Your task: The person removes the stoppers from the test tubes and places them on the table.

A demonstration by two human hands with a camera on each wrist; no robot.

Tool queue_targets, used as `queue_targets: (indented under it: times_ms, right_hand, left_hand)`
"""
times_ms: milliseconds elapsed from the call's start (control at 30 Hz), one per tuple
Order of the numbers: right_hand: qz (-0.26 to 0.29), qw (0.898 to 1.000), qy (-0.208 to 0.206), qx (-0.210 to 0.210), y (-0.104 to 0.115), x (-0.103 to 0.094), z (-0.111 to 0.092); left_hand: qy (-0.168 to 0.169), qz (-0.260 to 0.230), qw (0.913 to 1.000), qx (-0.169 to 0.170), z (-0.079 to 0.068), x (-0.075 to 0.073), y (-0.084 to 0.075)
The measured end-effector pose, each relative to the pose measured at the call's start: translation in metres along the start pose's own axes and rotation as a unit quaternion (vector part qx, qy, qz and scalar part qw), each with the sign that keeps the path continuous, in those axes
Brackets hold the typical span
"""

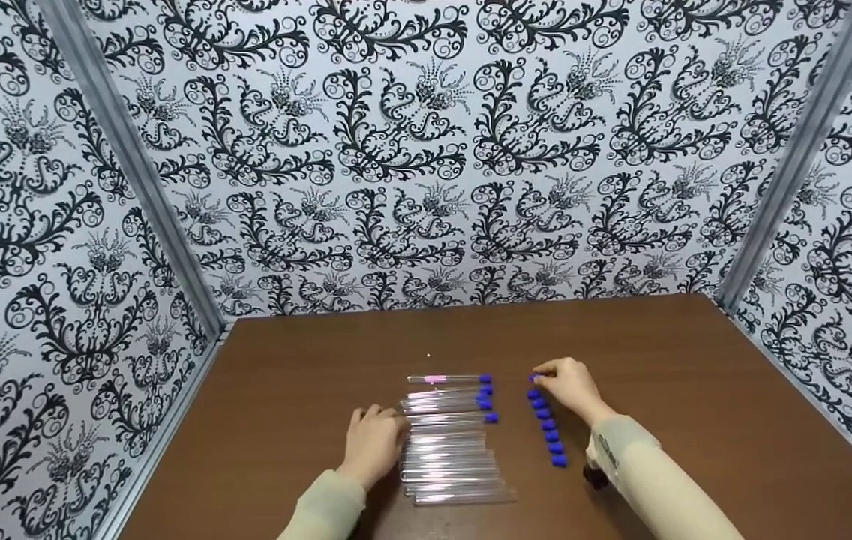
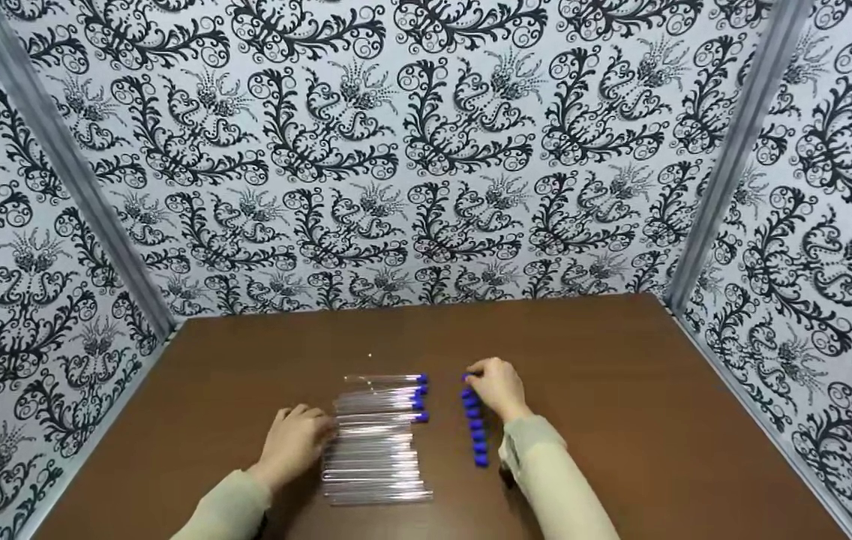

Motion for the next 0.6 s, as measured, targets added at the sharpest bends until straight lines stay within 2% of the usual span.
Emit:
queue_targets:
  times_ms: [300,600]
  right_hand:
    - [0.007,1.000,0.012,0.015,0.000,0.009,0.004]
    - [0.012,1.000,0.007,0.026,-0.003,0.015,0.005]
  left_hand:
    - [0.019,0.004,0.9998,-0.010,0.002,0.002,0.000]
    - [0.039,-0.005,0.9989,-0.024,0.003,0.001,0.000]
Point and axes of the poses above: each hand's wrist, its own z-axis towards the middle knuckle, its own x-axis out of the palm, y = z × x, the point moved 7 cm from there along z, towards the middle knuckle
